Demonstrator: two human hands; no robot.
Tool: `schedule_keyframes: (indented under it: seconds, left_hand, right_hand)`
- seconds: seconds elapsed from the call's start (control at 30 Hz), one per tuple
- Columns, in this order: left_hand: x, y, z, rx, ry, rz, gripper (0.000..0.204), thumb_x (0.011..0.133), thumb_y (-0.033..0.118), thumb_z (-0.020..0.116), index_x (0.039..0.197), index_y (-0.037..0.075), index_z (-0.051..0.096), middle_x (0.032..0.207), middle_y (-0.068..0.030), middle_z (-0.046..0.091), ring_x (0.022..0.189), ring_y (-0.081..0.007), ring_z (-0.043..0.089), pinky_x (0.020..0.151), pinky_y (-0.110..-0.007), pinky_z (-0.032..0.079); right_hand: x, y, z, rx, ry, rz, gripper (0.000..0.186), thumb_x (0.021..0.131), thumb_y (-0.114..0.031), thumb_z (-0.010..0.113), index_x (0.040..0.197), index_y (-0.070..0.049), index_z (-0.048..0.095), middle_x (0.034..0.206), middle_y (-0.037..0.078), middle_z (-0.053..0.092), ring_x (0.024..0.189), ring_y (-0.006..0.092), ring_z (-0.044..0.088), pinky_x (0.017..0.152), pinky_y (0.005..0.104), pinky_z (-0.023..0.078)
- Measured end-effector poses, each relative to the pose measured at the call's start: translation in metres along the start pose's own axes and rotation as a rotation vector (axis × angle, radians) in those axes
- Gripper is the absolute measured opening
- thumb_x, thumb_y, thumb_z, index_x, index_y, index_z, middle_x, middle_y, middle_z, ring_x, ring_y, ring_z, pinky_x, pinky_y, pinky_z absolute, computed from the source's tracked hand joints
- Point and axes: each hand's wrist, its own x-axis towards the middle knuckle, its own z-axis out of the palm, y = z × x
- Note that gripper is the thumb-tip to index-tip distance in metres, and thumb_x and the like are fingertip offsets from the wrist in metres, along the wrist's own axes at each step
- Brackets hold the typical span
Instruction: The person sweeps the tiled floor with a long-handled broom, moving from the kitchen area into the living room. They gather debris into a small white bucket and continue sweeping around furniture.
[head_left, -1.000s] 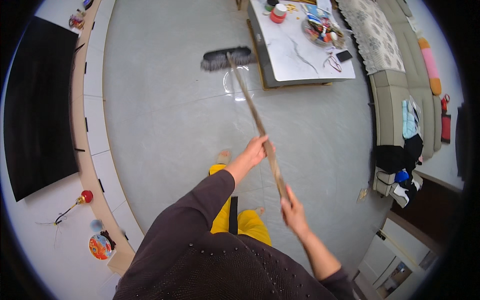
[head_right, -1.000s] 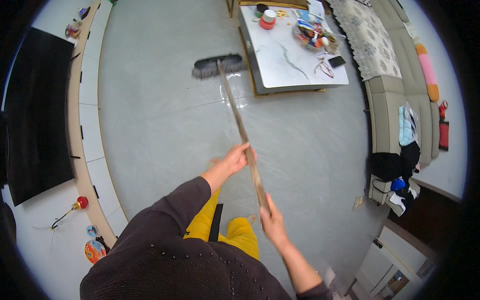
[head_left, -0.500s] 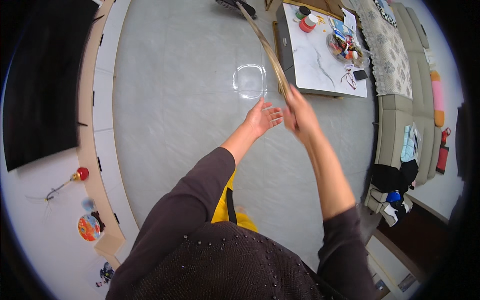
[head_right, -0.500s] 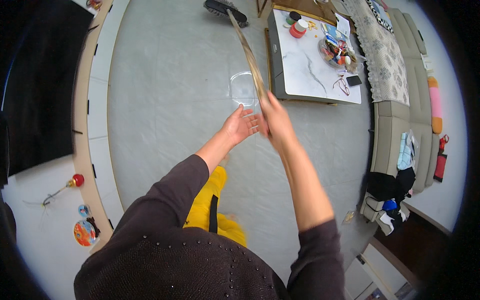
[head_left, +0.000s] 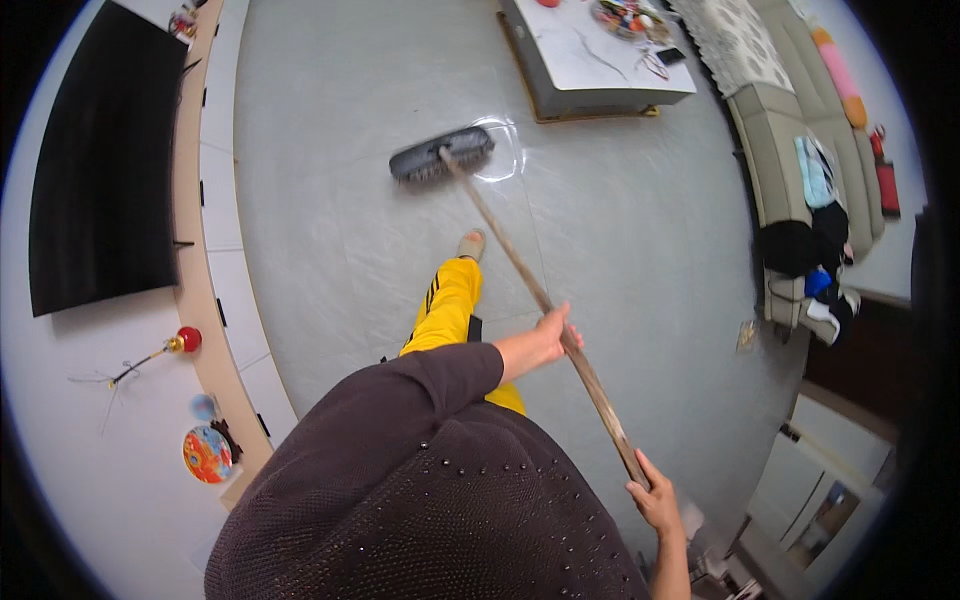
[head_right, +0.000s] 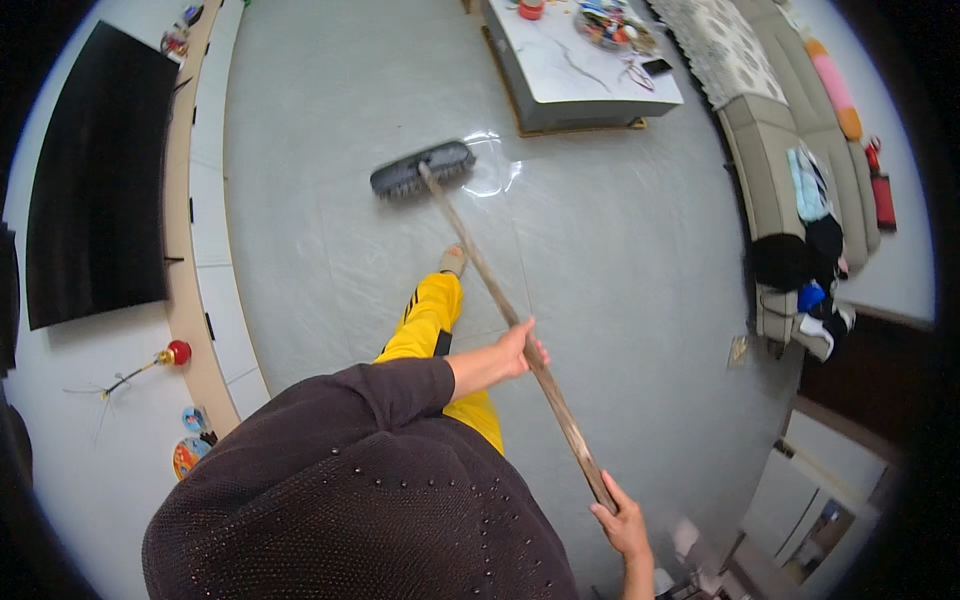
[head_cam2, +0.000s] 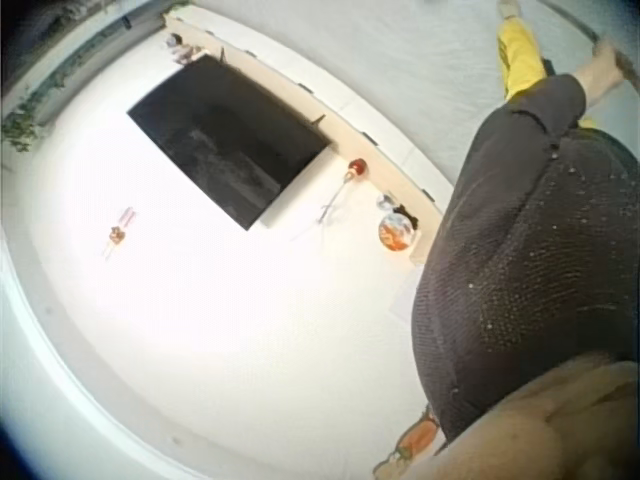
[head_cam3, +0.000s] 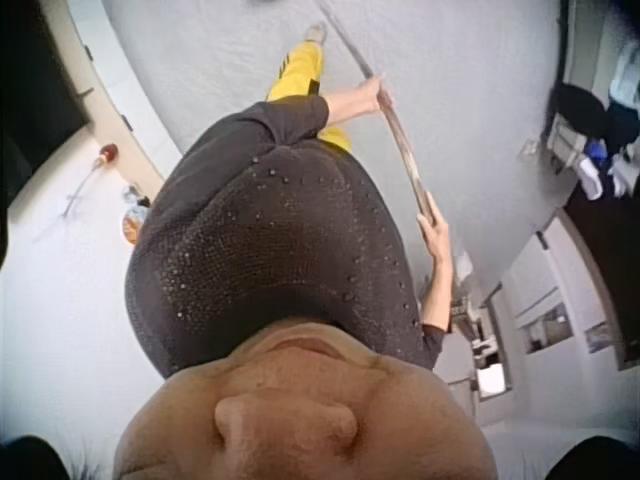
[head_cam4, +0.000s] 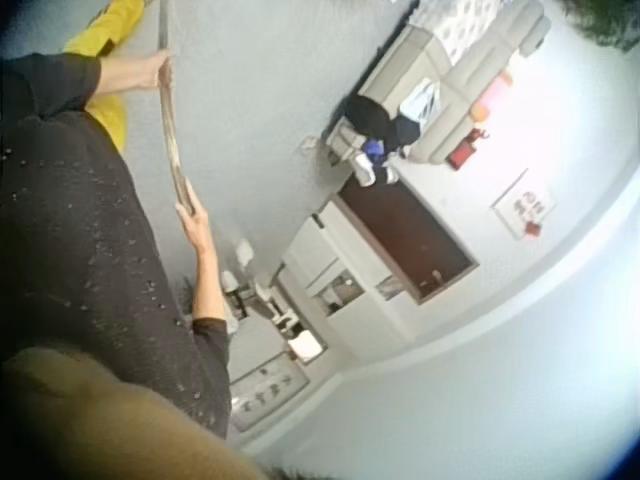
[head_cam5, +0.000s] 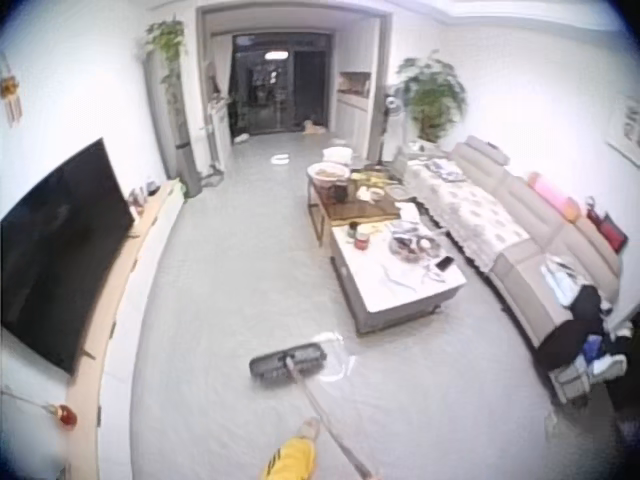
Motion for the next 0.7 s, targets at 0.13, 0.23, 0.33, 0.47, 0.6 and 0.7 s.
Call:
schedule_keyframes:
  seconds: [0.13, 0.23, 0.33, 0.47, 0.6, 0.7]
  left_hand:
    - [-0.035, -0.087, -0.03, 0.105, 0.102, -0.176, 0.047, 0.092, 0.035, 0.049, 0.123, 0.006, 0.031, 0.088, -0.0101, 0.045, 0.066, -0.0256, 0.052, 0.062, -0.045, 0.053]
    - [-0.045, -0.11, -0.061, 0.157, 0.145, -0.268, 0.043, 0.093, 0.029, 0.047, 0.126, 0.006, 0.031, 0.096, -0.0116, 0.046, 0.076, -0.0277, 0.056, 0.069, -0.047, 0.055]
    - [-0.048, -0.094, -0.094, 0.233, 0.138, -0.295, 0.04, 0.094, 0.025, 0.046, 0.124, 0.004, 0.03, 0.098, -0.0125, 0.046, 0.077, -0.0269, 0.058, 0.069, -0.045, 0.055]
    - [-0.04, -0.033, -0.135, 0.229, 0.15, -0.279, 0.03, 0.093, 0.021, 0.047, 0.114, 0.004, 0.035, 0.09, -0.0131, 0.049, 0.075, -0.0286, 0.059, 0.069, -0.046, 0.055]
    - [-0.042, 0.041, -0.167, 0.221, 0.078, -0.154, 0.029, 0.091, 0.016, 0.048, 0.112, 0.002, 0.036, 0.086, -0.0147, 0.05, 0.07, -0.0292, 0.059, 0.065, -0.047, 0.055]
    - [-0.059, 0.119, -0.182, 0.169, 0.043, 0.029, 0.026, 0.091, 0.016, 0.049, 0.108, -0.001, 0.041, 0.08, -0.0141, 0.052, 0.065, -0.0284, 0.059, 0.058, -0.046, 0.054]
  right_hand:
    - [-0.096, 0.009, -0.003, -0.01, 0.025, 0.174, 0.055, 0.075, -0.011, 0.07, 0.127, -0.011, 0.051, 0.105, 0.015, 0.065, 0.091, 0.0143, 0.061, 0.079, 0.0276, 0.045]
    - [-0.127, -0.011, 0.005, -0.091, -0.019, 0.26, 0.051, 0.077, -0.014, 0.069, 0.126, -0.013, 0.052, 0.107, 0.016, 0.064, 0.091, 0.0147, 0.061, 0.079, 0.0274, 0.045]
    - [-0.126, -0.028, 0.031, -0.12, -0.029, 0.208, 0.048, 0.08, -0.016, 0.067, 0.126, -0.013, 0.053, 0.103, 0.015, 0.065, 0.085, 0.0154, 0.062, 0.076, 0.0278, 0.046]
    - [-0.093, -0.055, 0.091, -0.118, -0.038, 0.284, 0.045, 0.082, -0.018, 0.065, 0.125, -0.012, 0.053, 0.095, 0.014, 0.067, 0.07, 0.0161, 0.06, 0.071, 0.0292, 0.047]
    - [-0.062, -0.096, 0.169, 0.059, 0.042, 0.213, 0.044, 0.086, -0.018, 0.06, 0.128, -0.013, 0.05, 0.069, 0.003, 0.06, 0.058, 0.0096, 0.051, 0.058, 0.0258, 0.045]
    - [-0.019, -0.155, 0.224, 0.061, 0.008, 0.162, 0.046, 0.088, -0.017, 0.058, 0.132, -0.012, 0.045, 0.065, 0.0, 0.052, 0.057, 0.0076, 0.047, 0.054, 0.0239, 0.043]
